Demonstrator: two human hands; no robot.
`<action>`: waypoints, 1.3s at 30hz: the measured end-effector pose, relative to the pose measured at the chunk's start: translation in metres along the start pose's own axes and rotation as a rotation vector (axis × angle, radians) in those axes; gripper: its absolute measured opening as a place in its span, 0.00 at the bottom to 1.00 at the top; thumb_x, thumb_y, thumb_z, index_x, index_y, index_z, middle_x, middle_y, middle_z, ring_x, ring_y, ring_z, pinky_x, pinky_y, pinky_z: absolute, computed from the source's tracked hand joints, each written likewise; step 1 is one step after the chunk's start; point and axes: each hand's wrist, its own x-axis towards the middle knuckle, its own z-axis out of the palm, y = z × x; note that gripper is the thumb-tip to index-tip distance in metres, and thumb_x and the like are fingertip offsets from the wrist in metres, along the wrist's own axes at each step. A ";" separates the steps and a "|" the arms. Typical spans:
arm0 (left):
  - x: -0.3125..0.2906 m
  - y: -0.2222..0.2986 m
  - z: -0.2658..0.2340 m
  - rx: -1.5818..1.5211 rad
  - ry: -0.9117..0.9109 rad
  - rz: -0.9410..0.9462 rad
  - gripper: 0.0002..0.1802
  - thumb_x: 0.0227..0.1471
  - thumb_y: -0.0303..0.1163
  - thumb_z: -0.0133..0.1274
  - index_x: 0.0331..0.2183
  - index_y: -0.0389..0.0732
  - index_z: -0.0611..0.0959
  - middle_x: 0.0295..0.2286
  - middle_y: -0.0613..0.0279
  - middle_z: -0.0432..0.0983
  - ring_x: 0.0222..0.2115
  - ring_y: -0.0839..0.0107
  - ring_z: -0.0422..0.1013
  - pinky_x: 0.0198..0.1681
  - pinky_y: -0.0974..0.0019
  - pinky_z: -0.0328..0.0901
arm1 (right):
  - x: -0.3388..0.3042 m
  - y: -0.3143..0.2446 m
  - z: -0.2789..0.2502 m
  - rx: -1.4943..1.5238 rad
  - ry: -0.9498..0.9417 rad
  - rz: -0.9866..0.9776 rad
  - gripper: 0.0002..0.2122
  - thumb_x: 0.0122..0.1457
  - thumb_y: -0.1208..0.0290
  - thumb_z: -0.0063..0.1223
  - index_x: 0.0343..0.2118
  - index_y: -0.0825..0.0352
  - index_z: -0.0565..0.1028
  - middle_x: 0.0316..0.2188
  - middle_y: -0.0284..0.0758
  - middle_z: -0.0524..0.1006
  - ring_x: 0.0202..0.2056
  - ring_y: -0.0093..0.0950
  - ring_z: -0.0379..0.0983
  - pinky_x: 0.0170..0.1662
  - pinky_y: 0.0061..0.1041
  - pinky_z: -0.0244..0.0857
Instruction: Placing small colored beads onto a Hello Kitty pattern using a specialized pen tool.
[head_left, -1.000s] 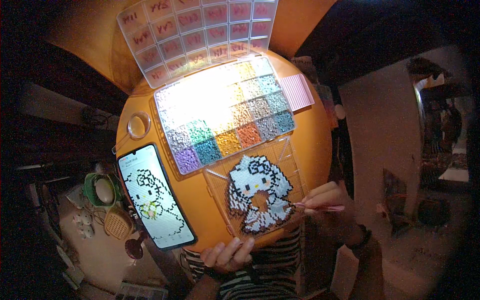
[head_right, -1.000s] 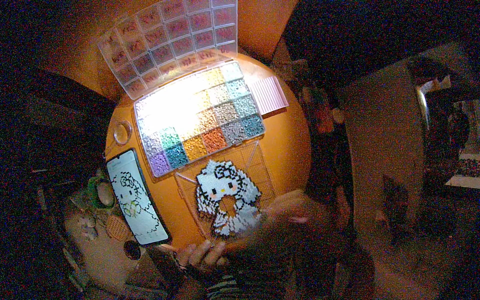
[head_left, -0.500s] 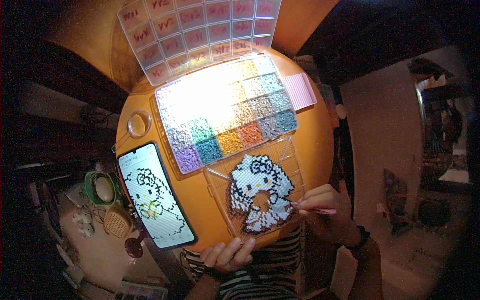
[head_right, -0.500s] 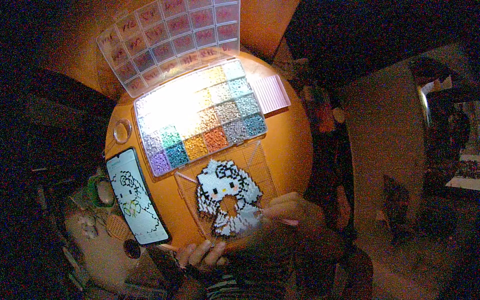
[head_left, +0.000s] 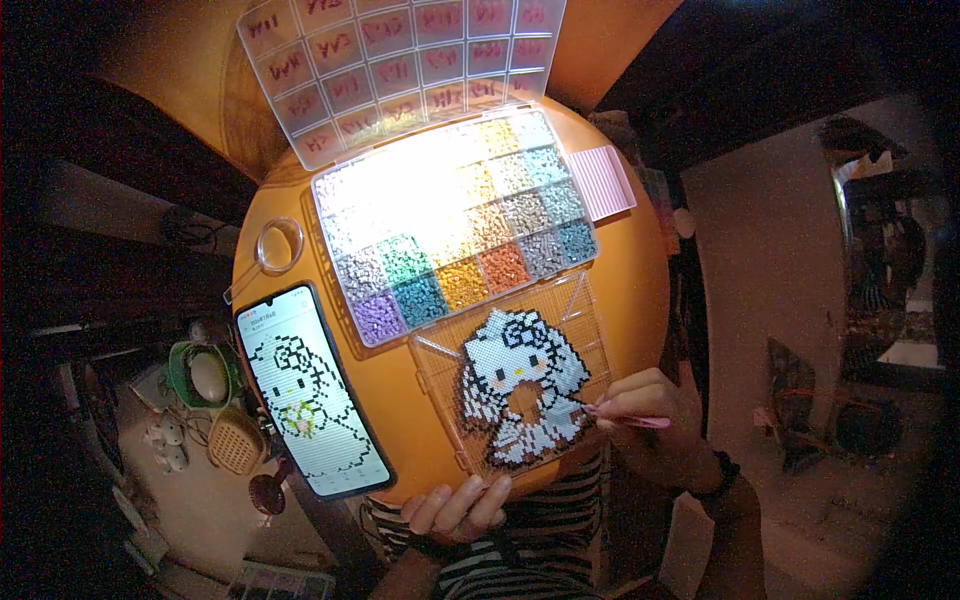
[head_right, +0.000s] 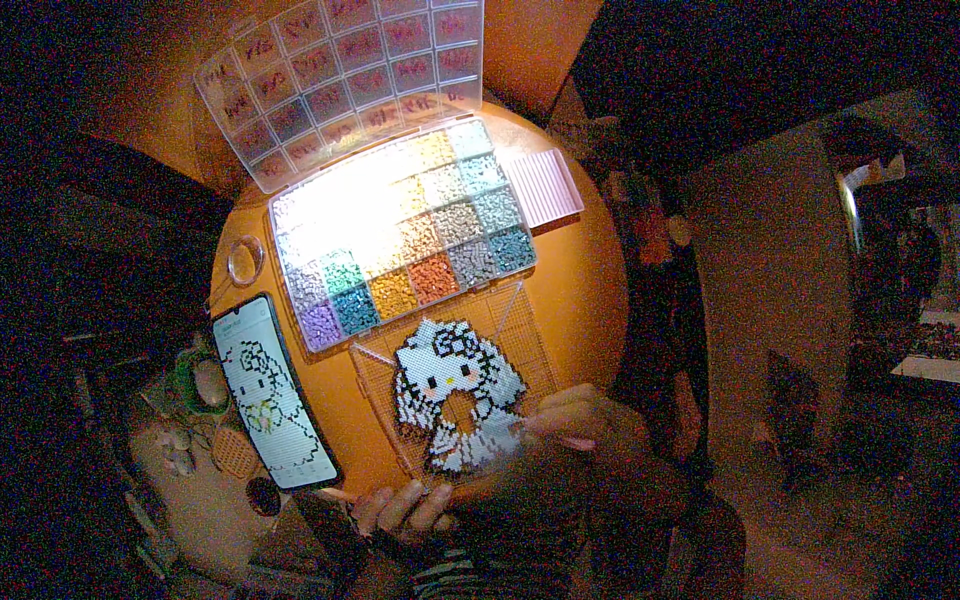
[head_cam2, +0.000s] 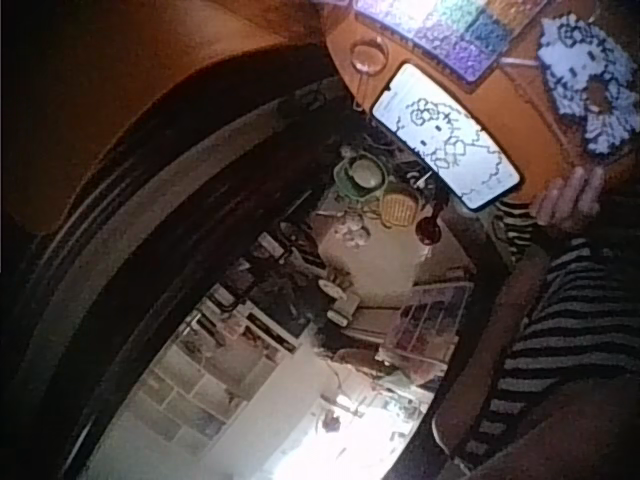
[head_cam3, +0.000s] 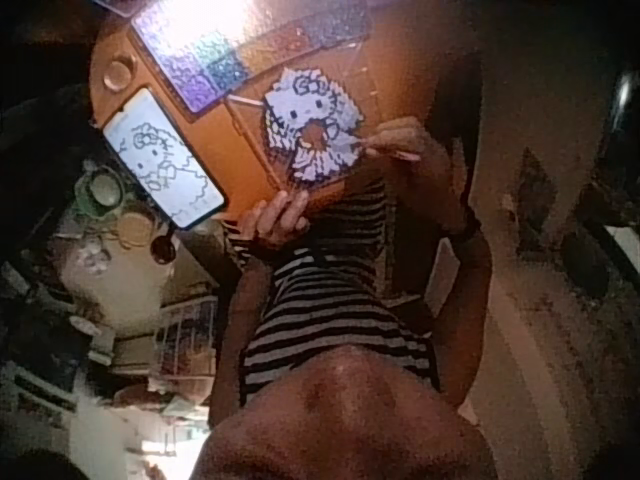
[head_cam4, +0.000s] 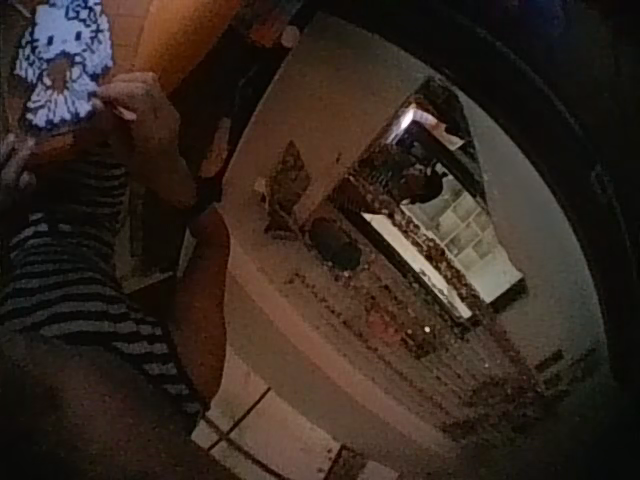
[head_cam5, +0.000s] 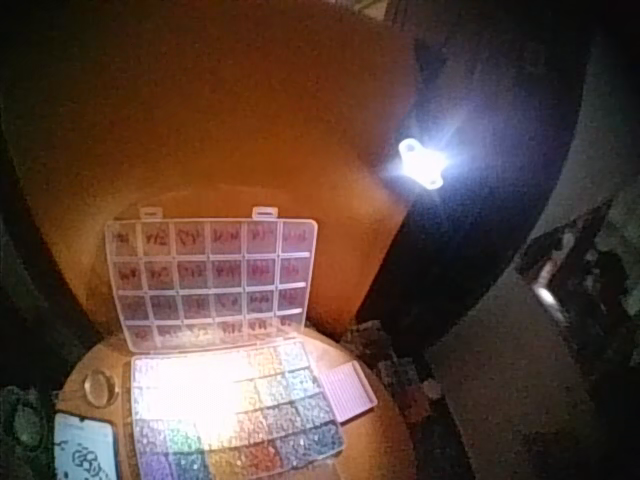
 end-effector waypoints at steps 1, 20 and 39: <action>-0.003 0.001 0.000 -0.008 -0.020 -0.002 0.12 0.53 0.48 0.39 0.37 0.69 0.77 0.35 0.84 0.63 0.39 0.78 0.54 0.44 0.73 0.51 | -0.001 0.003 0.000 0.000 0.000 0.000 0.08 0.51 0.77 0.53 0.33 0.64 0.69 0.28 0.35 0.72 0.30 0.30 0.70 0.32 0.26 0.64; -0.007 0.000 0.002 -0.012 -0.042 0.019 0.12 0.52 0.48 0.39 0.37 0.69 0.77 0.35 0.84 0.64 0.40 0.78 0.54 0.46 0.71 0.50 | -0.002 -0.004 0.001 -0.015 0.063 0.032 0.06 0.51 0.76 0.53 0.32 0.64 0.69 0.27 0.34 0.71 0.29 0.28 0.69 0.32 0.24 0.65; 0.001 0.004 0.004 0.008 0.041 -0.029 0.10 0.51 0.47 0.42 0.35 0.69 0.77 0.34 0.85 0.63 0.39 0.78 0.54 0.44 0.72 0.50 | -0.013 0.007 0.001 -0.031 0.073 -0.007 0.06 0.51 0.74 0.54 0.32 0.62 0.70 0.27 0.34 0.73 0.29 0.28 0.70 0.30 0.23 0.65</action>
